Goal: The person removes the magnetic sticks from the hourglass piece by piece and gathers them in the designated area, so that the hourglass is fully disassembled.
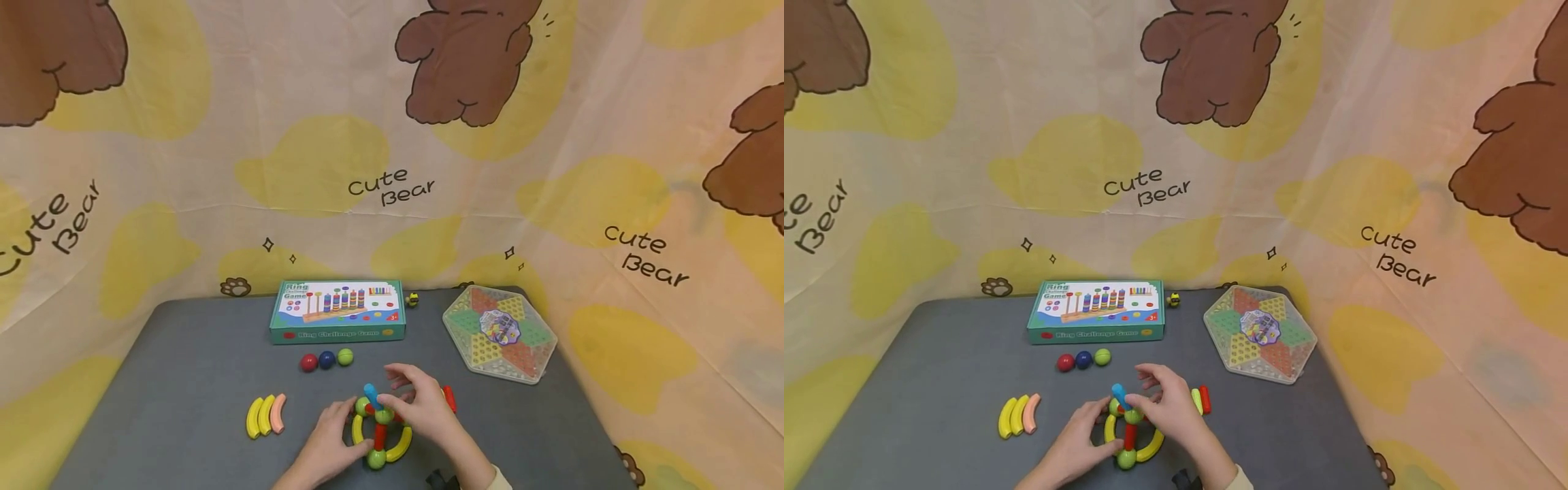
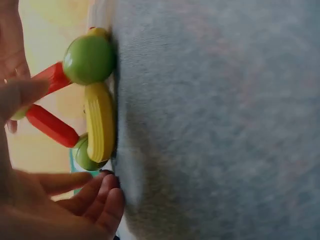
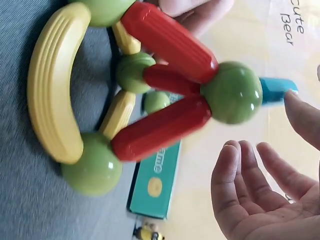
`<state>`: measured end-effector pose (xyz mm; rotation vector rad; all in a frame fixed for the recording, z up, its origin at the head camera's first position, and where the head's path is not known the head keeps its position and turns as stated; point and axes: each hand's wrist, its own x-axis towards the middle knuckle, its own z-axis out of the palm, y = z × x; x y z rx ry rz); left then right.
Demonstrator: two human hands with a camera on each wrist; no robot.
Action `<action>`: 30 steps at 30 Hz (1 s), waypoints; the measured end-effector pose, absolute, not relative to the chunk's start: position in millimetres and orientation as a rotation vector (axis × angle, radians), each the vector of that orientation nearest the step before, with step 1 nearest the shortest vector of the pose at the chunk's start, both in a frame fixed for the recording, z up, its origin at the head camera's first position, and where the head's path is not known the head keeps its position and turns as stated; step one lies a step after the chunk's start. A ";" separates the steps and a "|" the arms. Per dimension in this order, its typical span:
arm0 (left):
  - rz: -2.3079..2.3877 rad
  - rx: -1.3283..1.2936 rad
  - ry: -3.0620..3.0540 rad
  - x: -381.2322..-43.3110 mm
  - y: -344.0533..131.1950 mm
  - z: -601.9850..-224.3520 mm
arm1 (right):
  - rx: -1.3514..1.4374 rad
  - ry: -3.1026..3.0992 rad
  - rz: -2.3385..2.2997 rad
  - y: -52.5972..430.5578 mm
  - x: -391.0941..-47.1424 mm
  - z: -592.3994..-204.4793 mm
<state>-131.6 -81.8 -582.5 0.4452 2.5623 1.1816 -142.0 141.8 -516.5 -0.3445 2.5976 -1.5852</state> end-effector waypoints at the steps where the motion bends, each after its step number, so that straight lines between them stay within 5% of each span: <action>1: 1.172 0.461 2.548 -130.9 -81.2 -581.9 | -0.349 2.581 -1.591 139.9 -142.8 -516.8; 17: 1.090 0.407 2.590 -126.8 -63.6 -582.9 | -0.453 2.607 -1.444 127.4 -144.3 -518.0; 30: 1.128 0.388 2.560 -133.0 -70.9 -582.0 | -0.267 2.512 -1.595 124.9 -147.0 -525.3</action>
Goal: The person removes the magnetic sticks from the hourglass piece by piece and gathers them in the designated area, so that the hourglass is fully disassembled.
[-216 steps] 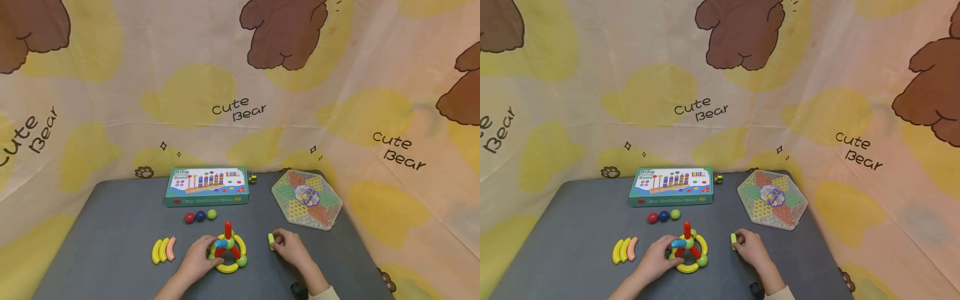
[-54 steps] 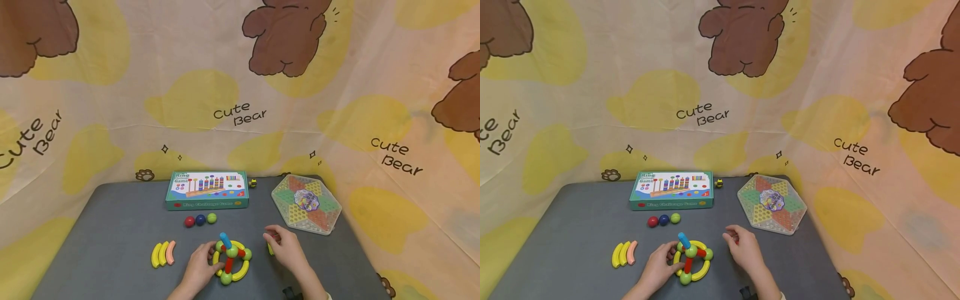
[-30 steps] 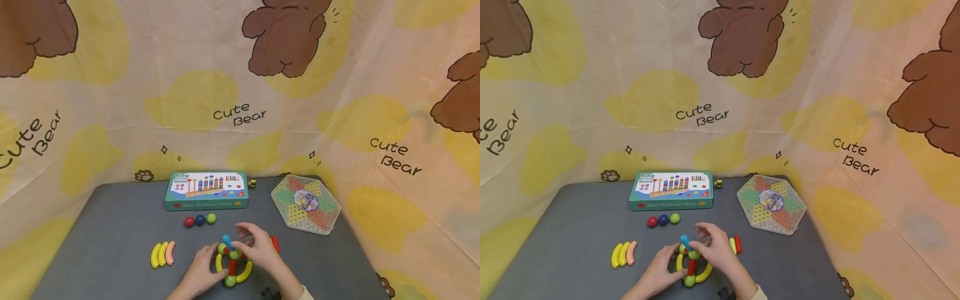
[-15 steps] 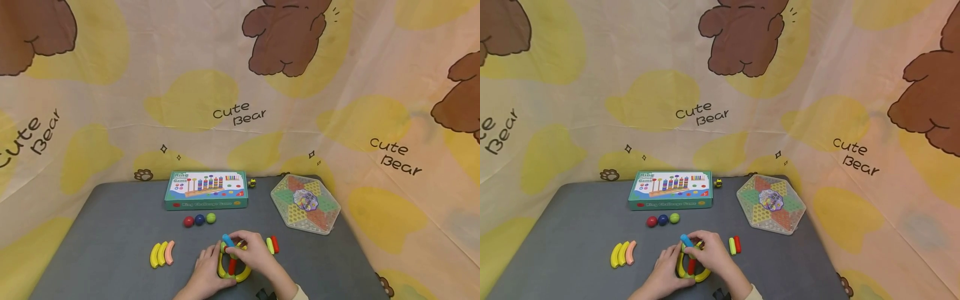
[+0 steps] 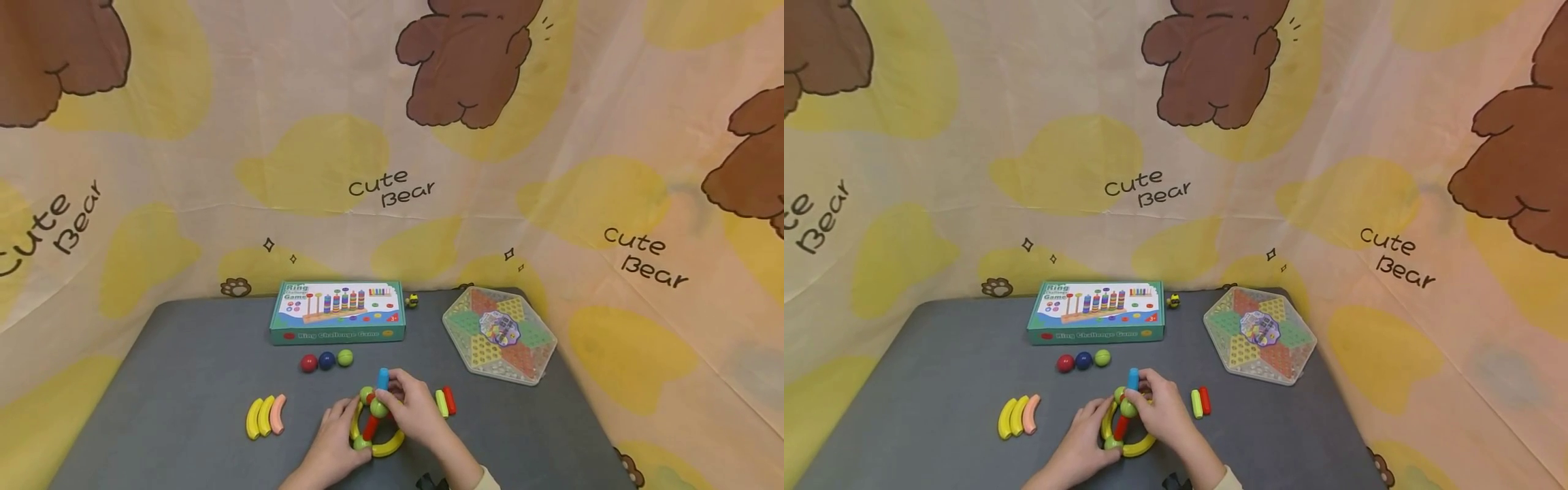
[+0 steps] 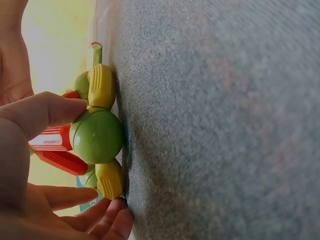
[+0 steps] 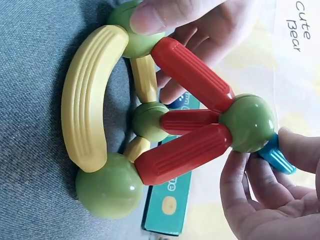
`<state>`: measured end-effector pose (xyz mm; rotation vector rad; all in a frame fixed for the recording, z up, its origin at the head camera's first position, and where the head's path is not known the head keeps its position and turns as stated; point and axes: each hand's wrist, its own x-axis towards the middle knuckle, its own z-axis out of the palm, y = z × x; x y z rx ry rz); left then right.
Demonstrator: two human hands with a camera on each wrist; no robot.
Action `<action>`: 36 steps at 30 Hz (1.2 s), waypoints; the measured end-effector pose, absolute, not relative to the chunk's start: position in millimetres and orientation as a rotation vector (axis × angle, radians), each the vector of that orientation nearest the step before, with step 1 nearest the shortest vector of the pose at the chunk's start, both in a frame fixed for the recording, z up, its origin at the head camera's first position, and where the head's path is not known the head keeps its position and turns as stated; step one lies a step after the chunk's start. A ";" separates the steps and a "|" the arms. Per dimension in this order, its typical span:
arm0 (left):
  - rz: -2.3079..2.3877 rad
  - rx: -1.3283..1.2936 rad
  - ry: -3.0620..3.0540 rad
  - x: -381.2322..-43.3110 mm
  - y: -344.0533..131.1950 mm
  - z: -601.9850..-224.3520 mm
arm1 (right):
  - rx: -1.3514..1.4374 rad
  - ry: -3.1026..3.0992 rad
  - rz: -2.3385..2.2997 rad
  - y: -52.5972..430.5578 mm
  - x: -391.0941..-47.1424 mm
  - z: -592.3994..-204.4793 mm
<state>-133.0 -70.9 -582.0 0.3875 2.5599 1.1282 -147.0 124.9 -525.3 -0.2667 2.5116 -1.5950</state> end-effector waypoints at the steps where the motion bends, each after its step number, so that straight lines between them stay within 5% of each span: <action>1: 1.128 0.386 2.555 -132.9 -71.2 -582.0 | -0.259 2.504 -1.603 125.1 -146.9 -526.0; 20: 1.121 0.422 2.576 -133.9 -73.2 -579.9 | -0.102 2.536 -1.838 134.6 -148.7 -534.7; 36: 1.130 0.296 2.638 -134.6 -77.4 -578.6 | 0.253 2.726 -1.699 208.8 -136.1 -544.9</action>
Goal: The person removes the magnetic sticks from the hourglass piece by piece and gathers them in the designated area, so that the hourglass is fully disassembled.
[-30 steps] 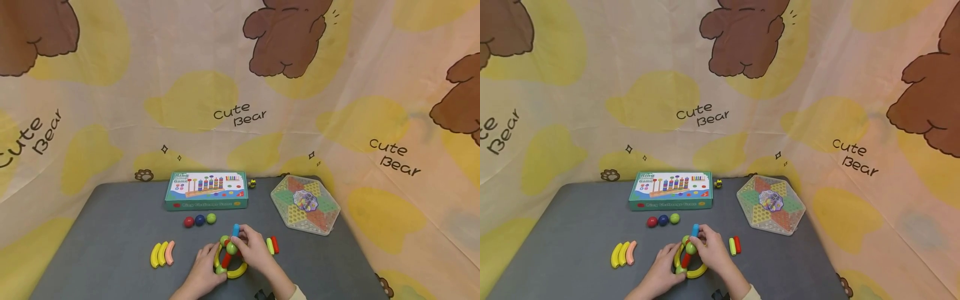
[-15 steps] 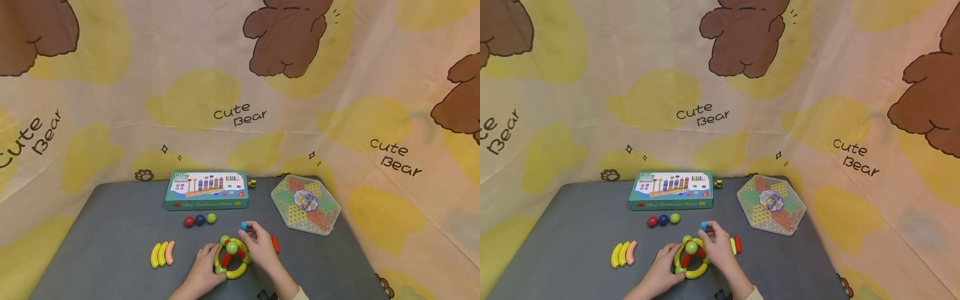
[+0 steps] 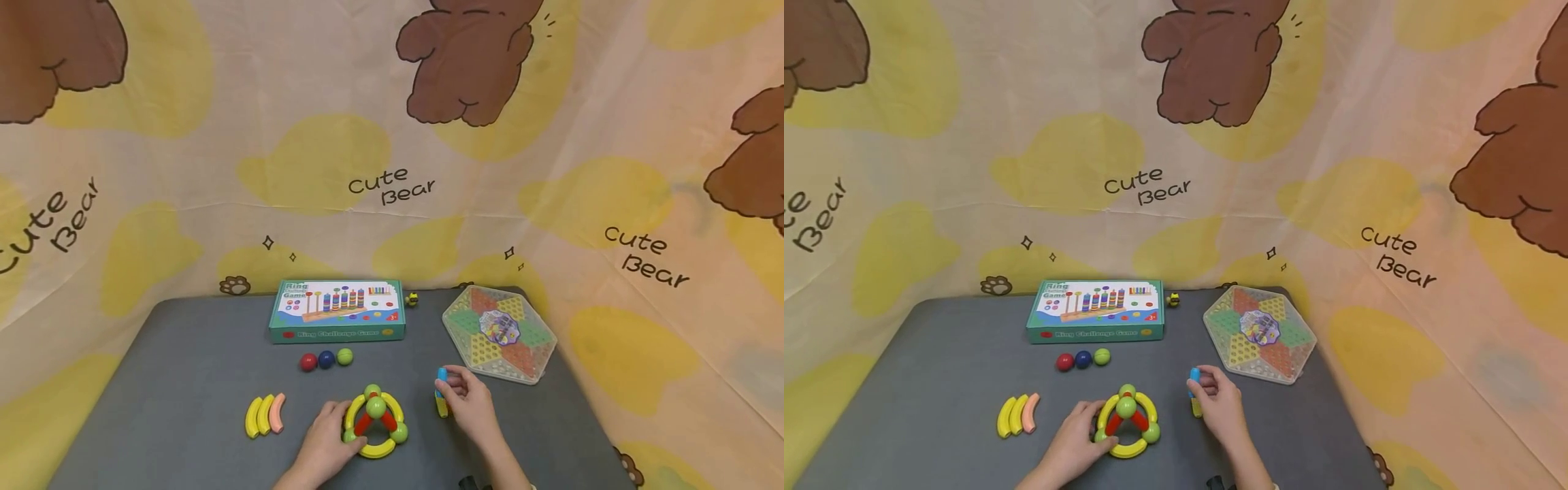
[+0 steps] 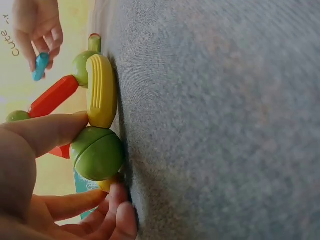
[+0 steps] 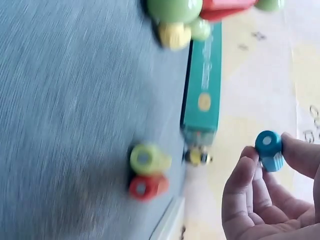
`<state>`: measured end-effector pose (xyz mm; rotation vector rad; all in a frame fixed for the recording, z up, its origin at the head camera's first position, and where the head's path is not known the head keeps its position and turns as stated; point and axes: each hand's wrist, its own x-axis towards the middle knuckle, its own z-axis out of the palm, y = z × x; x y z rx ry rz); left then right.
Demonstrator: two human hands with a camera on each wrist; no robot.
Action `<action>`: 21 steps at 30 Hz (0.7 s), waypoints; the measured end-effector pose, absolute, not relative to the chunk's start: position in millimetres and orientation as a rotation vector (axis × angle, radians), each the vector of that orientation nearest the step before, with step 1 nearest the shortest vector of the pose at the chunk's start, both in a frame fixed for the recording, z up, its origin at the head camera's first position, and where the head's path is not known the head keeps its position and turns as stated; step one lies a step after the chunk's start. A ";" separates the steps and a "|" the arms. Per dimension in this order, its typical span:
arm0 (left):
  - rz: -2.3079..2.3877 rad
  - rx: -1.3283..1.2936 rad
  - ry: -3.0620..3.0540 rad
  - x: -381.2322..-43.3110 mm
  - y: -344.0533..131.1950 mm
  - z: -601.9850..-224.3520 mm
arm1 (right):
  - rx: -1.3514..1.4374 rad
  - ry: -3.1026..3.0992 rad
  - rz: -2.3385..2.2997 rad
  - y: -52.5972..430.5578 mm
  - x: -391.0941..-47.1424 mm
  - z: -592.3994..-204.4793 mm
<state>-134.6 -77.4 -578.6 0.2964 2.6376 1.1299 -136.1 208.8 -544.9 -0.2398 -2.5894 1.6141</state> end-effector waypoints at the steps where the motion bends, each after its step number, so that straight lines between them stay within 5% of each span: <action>1: 1.131 0.302 2.644 -134.5 -77.5 -578.5 | -0.250 -2.598 1.591 213.2 -135.9 -546.1; 21: 1.043 0.295 2.723 -135.9 -78.4 -580.2 | -0.400 -2.863 1.290 253.6 -138.4 -572.7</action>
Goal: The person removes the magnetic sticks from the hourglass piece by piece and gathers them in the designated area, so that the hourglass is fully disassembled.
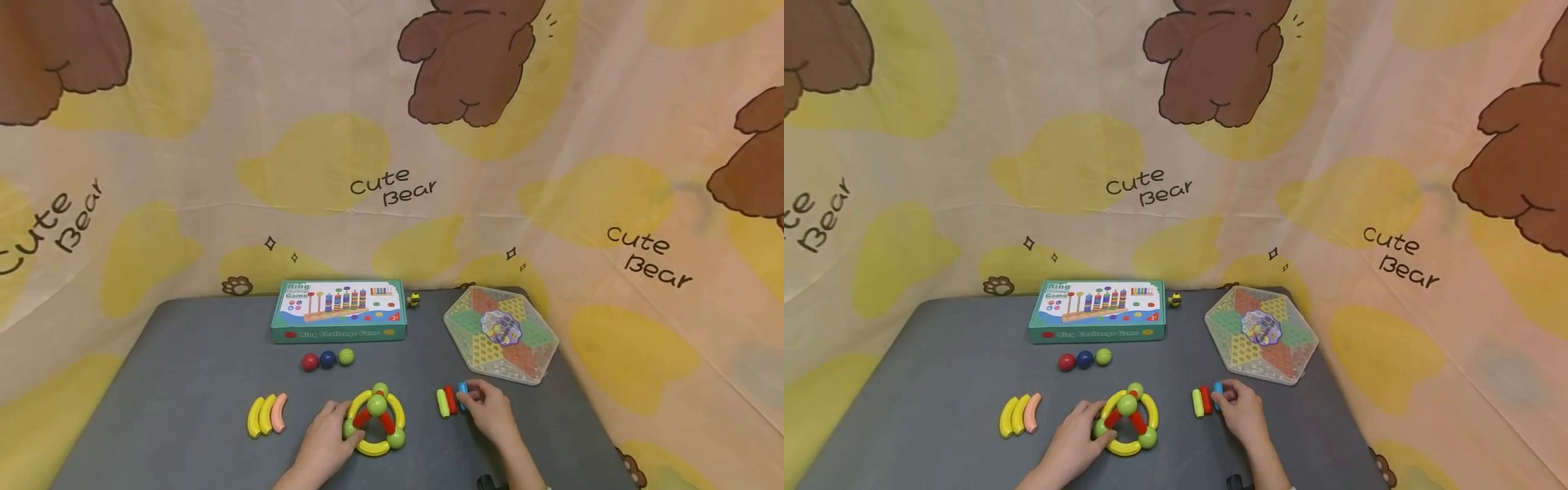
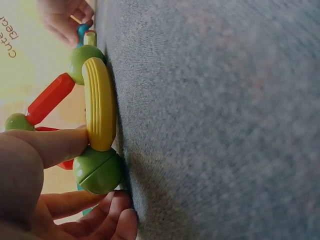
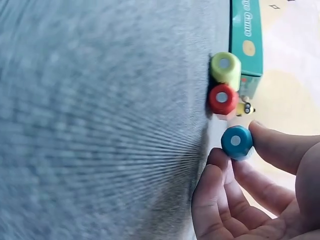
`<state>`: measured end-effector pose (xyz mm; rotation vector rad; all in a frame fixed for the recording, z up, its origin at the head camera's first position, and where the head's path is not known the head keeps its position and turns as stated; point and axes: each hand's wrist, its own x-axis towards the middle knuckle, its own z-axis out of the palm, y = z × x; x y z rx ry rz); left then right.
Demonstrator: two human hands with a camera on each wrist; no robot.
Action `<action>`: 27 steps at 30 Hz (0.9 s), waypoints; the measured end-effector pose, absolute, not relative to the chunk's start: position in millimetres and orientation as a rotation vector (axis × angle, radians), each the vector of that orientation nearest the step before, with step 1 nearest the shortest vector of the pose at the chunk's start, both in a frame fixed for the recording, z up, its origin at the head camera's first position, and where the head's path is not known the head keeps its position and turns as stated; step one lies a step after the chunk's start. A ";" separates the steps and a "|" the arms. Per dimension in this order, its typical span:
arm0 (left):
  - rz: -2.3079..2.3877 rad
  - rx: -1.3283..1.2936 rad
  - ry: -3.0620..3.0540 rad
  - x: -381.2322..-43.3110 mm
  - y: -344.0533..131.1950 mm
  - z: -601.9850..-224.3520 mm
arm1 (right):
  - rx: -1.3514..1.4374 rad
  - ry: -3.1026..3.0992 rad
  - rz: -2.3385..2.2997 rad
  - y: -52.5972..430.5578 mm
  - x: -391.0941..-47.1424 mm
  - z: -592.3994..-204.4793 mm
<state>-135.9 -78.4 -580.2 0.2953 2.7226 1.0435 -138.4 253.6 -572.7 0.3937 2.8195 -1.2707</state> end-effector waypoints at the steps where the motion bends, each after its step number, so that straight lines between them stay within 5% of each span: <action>1: 1.044 0.294 2.720 -135.8 -78.3 -579.9 | 0.390 2.815 -1.258 253.9 -138.8 -573.8; 16: 1.066 0.330 2.722 -133.9 -78.8 -578.6 | 0.351 2.914 -1.157 251.9 -141.1 -573.5; 27: 1.073 0.391 2.728 -131.8 -78.9 -581.1 | 0.219 2.949 -1.344 224.0 -130.0 -524.9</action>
